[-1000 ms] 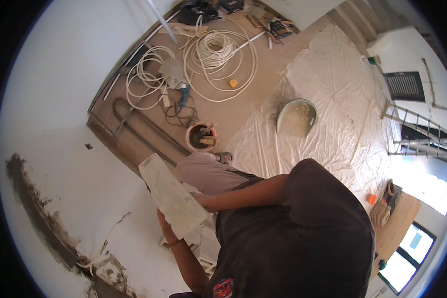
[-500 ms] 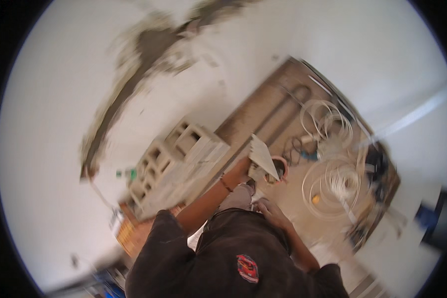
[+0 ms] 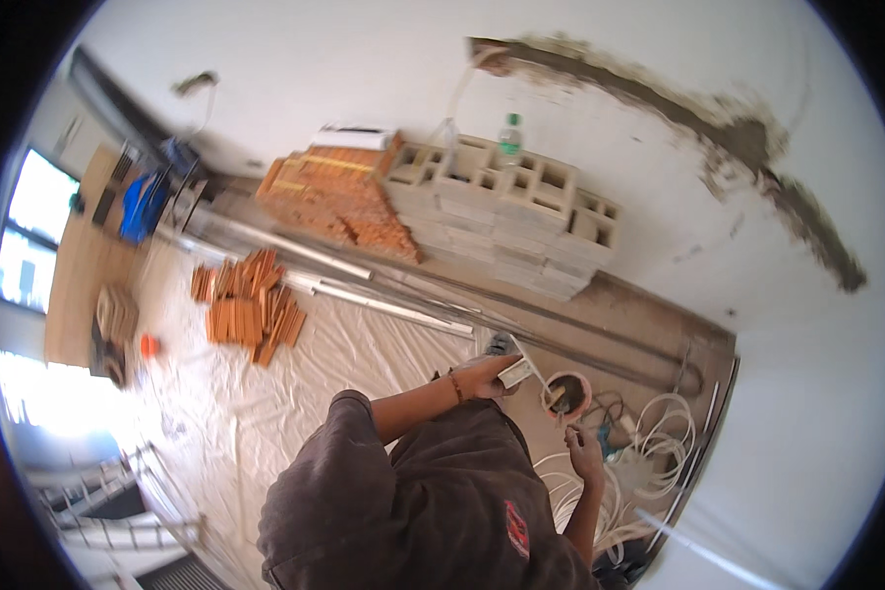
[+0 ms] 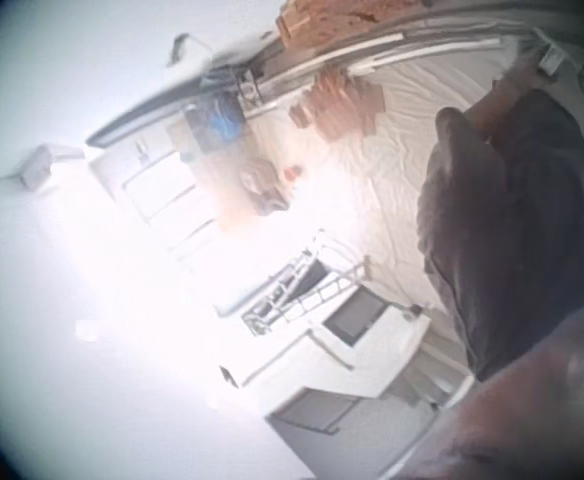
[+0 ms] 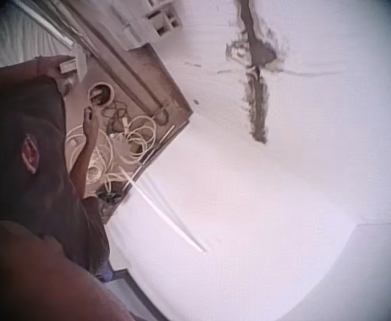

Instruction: The person applies plaster to a crack in a wall using a trowel and a putty knife, then uses a damp brush and a small wooden block to smooth and level the surface.

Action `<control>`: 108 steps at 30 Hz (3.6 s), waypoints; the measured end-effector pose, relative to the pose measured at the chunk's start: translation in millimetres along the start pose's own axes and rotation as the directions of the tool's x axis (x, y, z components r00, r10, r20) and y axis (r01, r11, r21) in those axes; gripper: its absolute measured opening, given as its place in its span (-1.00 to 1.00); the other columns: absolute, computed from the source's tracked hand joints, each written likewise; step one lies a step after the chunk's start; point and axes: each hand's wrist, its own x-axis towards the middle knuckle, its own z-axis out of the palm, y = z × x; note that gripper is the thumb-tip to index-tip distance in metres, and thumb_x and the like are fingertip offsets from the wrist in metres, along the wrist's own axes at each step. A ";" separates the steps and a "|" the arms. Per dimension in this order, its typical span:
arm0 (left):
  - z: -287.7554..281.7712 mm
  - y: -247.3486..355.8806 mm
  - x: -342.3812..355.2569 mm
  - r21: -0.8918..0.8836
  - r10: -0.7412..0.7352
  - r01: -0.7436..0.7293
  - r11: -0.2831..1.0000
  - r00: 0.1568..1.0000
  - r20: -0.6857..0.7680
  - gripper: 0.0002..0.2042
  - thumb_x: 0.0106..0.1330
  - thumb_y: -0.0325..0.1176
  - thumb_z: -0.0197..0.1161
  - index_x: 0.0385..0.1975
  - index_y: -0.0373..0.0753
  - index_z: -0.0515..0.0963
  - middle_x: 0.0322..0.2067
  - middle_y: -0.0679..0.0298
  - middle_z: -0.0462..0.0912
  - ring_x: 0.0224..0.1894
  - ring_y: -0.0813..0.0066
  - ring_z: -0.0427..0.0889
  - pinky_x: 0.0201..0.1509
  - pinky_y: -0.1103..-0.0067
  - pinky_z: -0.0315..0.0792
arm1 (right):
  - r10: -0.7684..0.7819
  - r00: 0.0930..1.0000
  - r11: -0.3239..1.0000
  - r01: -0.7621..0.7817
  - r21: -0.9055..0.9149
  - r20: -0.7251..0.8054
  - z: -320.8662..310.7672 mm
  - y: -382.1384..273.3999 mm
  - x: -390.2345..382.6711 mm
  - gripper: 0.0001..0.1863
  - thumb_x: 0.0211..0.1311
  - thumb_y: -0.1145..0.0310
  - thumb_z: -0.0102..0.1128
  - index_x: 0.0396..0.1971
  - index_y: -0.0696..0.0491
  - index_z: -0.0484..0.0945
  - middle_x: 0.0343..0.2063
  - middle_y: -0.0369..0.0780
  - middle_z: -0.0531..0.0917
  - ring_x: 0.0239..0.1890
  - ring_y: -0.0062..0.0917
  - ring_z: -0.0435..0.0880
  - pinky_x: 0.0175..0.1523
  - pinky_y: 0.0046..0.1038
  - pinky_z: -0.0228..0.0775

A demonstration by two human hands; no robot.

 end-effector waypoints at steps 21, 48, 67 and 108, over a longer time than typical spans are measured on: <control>-242.8 -12.4 -250.0 -0.626 -0.373 -0.561 0.542 0.507 -0.777 -0.83 0.37 -0.30 -0.02 -0.25 -0.22 0.47 -0.41 0.23 0.55 -0.37 0.34 0.56 -0.24 0.49 0.53 | -0.347 0.662 0.891 0.453 0.014 0.664 119.7 -160.3 79.4 -0.52 0.23 0.07 0.08 -0.01 0.13 0.48 -0.26 -0.02 0.61 -0.12 -0.24 0.58 0.02 -0.33 0.37; -130.0 27.6 -199.8 0.708 0.315 0.215 0.673 0.783 -0.537 -0.72 0.02 -0.49 0.19 -0.21 -0.31 0.51 -0.31 0.19 0.62 -0.18 0.37 0.60 -0.16 0.51 0.49 | 0.189 0.980 0.979 -0.184 0.084 -0.060 100.4 193.6 51.5 -0.68 0.08 0.25 0.10 -0.21 0.10 0.59 -0.35 -0.12 0.63 -0.29 -0.41 0.60 -0.20 -0.38 0.45; -33.3 96.1 -127.1 0.768 0.659 0.126 0.628 0.438 -0.611 -0.61 0.29 -0.37 0.08 0.09 -0.38 0.39 -0.20 -0.12 0.40 -0.28 0.05 0.55 -0.27 0.41 0.47 | 0.439 0.894 0.821 -0.440 0.365 0.090 109.4 178.3 24.4 -0.71 0.18 0.22 0.07 -0.28 0.15 0.53 -0.46 -0.22 0.56 -0.48 -0.48 0.52 -0.33 -0.40 0.39; -182.9 156.4 -414.1 -0.061 0.118 -0.595 0.801 0.258 -0.959 -0.60 0.18 -0.44 0.02 0.05 -0.29 0.47 -0.40 0.33 0.51 -0.64 0.63 0.38 -0.64 0.66 0.34 | -0.893 0.244 0.381 0.858 0.345 0.379 445.6 -548.8 11.8 -0.74 0.15 0.53 0.05 -0.15 0.23 0.57 -0.30 -0.06 0.59 -0.20 -0.28 0.59 -0.06 -0.41 0.40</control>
